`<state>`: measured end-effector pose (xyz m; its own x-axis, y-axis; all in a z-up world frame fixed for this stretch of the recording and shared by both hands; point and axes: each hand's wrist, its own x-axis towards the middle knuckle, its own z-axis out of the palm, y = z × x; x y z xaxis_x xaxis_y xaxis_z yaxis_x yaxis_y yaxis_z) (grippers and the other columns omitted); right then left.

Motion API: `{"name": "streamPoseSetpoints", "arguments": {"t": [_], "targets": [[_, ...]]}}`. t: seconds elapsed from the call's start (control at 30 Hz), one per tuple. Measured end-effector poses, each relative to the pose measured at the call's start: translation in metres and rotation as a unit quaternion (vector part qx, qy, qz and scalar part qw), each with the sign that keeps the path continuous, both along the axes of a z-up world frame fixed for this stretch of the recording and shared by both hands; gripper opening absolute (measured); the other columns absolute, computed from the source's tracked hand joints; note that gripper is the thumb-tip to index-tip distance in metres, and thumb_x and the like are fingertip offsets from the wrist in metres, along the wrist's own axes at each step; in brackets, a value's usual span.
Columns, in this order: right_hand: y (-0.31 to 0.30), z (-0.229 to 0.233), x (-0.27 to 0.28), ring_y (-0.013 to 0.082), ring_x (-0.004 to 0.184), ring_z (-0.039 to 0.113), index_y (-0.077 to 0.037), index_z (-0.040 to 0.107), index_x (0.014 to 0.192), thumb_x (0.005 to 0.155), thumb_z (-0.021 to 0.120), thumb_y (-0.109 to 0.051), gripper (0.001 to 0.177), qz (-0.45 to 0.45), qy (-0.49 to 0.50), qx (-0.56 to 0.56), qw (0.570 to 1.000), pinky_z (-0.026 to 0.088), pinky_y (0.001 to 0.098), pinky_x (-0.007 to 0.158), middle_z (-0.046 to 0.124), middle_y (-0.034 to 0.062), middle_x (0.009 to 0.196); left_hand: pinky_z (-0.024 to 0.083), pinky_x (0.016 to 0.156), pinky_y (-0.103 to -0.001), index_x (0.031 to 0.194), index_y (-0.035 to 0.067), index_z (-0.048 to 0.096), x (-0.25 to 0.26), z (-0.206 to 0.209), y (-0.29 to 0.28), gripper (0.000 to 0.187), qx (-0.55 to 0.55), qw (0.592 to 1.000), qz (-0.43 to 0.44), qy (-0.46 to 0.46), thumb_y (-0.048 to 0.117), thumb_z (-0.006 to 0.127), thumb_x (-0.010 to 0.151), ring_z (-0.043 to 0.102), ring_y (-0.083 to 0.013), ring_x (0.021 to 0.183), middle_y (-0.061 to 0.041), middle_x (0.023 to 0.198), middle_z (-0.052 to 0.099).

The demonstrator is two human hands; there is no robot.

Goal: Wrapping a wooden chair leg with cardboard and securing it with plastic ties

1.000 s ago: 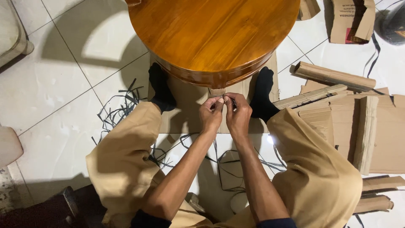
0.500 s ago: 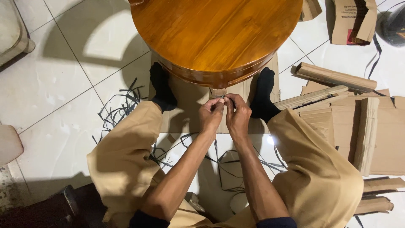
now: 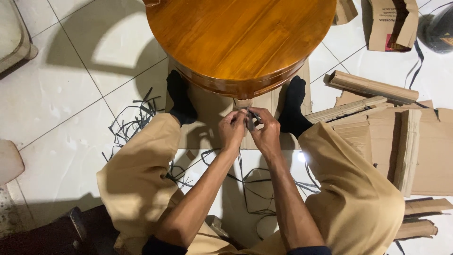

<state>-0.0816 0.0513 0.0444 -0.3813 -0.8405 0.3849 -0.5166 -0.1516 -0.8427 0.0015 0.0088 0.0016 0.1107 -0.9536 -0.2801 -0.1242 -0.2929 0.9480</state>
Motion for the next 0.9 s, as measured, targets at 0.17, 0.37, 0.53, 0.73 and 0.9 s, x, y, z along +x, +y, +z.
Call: {"name": "streamPoseSetpoints", "arguments": {"t": [0.17,0.37,0.53,0.73,0.9], "targets": [[-0.005,-0.012,-0.003,0.0169,0.065,0.069,-0.010,0.078,0.102,0.099,0.070,-0.006,0.010,-0.031,-0.049,0.010,0.998,0.056,0.0308,0.062,0.075,0.0059,0.080,0.052,0.068,-0.031,0.085,0.026,0.084,0.006,0.004,-0.001,0.021,0.002,1.000,0.010,0.018,0.039,0.069,0.085,0.060,-0.0146,0.072,-0.003,0.074,0.072],[-0.008,-0.007,-0.002,0.0181,0.059,0.067,-0.008,0.076,0.098,0.102,0.065,-0.008,0.012,-0.029,-0.050,0.022,0.998,0.054,0.0318,0.063,0.072,0.0077,0.071,0.057,0.068,-0.029,0.099,0.023,0.083,0.005,-0.004,0.002,0.017,-0.116,0.993,-0.019,0.001,0.017,0.076,0.085,0.071,-0.0146,0.079,-0.006,0.086,0.079],[-0.008,-0.003,-0.002,0.0200,0.059,0.066,-0.006,0.074,0.098,0.103,0.063,-0.008,0.012,-0.022,-0.049,0.024,0.998,0.054,0.0338,0.063,0.070,0.0097,0.070,0.055,0.074,-0.031,0.102,0.018,0.081,0.006,-0.002,0.005,0.019,-0.185,0.982,-0.032,0.005,0.008,0.076,0.086,0.070,-0.0169,0.082,-0.007,0.089,0.079],[-0.008,-0.001,-0.006,0.0234,0.060,0.065,-0.004,0.073,0.098,0.103,0.063,-0.009,0.013,-0.003,-0.052,0.035,0.998,0.054,0.0372,0.064,0.068,0.0130,0.069,0.052,0.079,-0.035,0.103,0.017,0.079,0.012,0.007,0.004,0.019,-0.250,0.965,-0.052,-0.051,0.011,0.082,0.084,0.070,-0.0235,0.084,-0.005,0.091,0.078],[-0.010,-0.004,-0.008,0.0201,0.060,0.064,-0.006,0.074,0.097,0.103,0.064,-0.010,0.013,0.003,-0.066,0.044,0.997,0.055,0.0346,0.065,0.069,0.0100,0.069,0.053,0.078,-0.031,0.091,0.020,0.079,0.013,0.009,-0.003,0.010,-0.262,0.960,-0.061,-0.077,0.017,0.084,0.083,0.071,-0.0198,0.080,-0.001,0.084,0.076]]}}
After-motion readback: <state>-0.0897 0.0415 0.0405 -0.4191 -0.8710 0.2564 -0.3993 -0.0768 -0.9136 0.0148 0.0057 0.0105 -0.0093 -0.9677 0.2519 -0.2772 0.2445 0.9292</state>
